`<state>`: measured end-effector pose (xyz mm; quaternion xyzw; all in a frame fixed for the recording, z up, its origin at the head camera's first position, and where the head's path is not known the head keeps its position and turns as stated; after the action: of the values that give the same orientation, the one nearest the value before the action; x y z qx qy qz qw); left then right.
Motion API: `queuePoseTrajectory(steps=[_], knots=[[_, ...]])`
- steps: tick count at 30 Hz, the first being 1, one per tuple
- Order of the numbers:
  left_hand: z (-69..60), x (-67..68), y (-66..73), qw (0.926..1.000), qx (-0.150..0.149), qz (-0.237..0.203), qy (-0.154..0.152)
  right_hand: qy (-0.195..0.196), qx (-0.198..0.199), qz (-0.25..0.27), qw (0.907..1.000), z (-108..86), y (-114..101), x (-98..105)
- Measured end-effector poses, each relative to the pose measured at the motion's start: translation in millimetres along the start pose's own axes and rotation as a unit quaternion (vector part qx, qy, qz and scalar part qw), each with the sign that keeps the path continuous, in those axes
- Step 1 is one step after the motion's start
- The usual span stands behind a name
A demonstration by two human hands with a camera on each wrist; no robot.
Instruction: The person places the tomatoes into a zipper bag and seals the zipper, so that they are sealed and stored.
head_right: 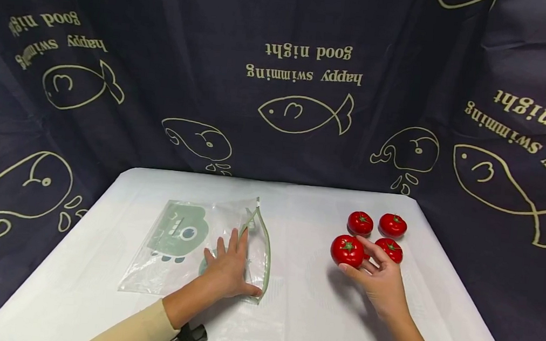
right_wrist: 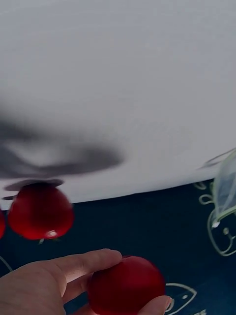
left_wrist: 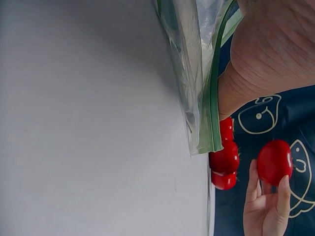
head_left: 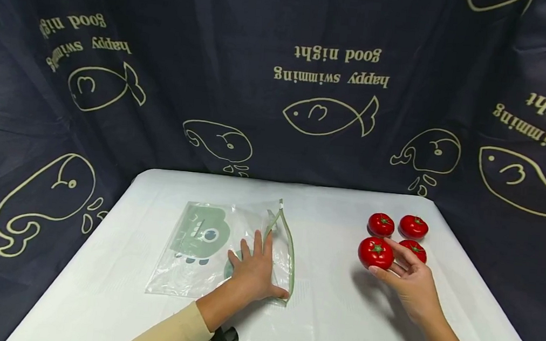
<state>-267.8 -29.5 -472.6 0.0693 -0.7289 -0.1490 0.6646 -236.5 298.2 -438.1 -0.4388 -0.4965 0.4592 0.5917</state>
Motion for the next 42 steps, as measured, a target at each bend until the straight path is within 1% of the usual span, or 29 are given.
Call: queuePoseTrajectory(steps=[3, 6, 8, 11, 15, 26, 31, 37, 42], knots=[[-0.3, 0.3, -0.5, 1.0, 0.001, 0.002, -0.001, -0.014, -0.014, 0.0, 0.9998, 0.6, 1.5, -11.1], [-0.7, 0.7, -0.5, 1.0, 0.002, 0.004, -0.002, -0.026, -0.018, -0.007, 0.9995, 1.8, 1.5, -21.8], [-1.0, 1.1, -0.2, 1.0, 0.002, 0.003, -0.001, -0.033, -0.014, -0.003, 0.9993, 3.3, 0.8, -28.7], [-1.0, 1.3, 0.2, 1.0, 0.003, 0.002, -0.001, -0.042, -0.004, -0.014, 0.999, 6.3, 0.5, -38.1], [-0.6, 1.0, 0.3, 1.0, 0.003, 0.002, -0.001, -0.053, -0.002, -0.023, 0.9983, 10.9, 2.7, -49.2], [0.8, 0.2, 0.5, 1.0, -0.004, -0.005, -0.002, -0.101, -0.022, 0.028, 0.9943, 21.9, 11.6, -80.3], [1.5, -0.8, 0.6, 1.0, -0.006, -0.005, -0.004, -0.11, -0.026, 0.022, 0.9934, 25.4, 12.8, -91.9], [2.9, -2.0, 0.3, 0.9999, -0.006, -0.006, -0.008, -0.115, -0.009, -0.016, 0.9932, 29.9, 10.8, -106.1], [3.0, -2.3, 0.5, 0.9999, -0.002, -0.008, -0.011, -0.132, 0.008, -0.013, 0.9911, 35.0, 10.1, -119.7]])
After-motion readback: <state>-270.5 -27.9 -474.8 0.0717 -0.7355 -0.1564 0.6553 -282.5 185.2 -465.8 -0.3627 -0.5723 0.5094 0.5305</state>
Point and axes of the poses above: each hand's wrist, its own z-axis towards the middle knuckle, its own x-axis out of the back of the hand, y = z × x, the point moved 6 cm from there along z, towards the middle knuckle, and after that the axes turned 3 degrees about -z, right-handed, at the moved point
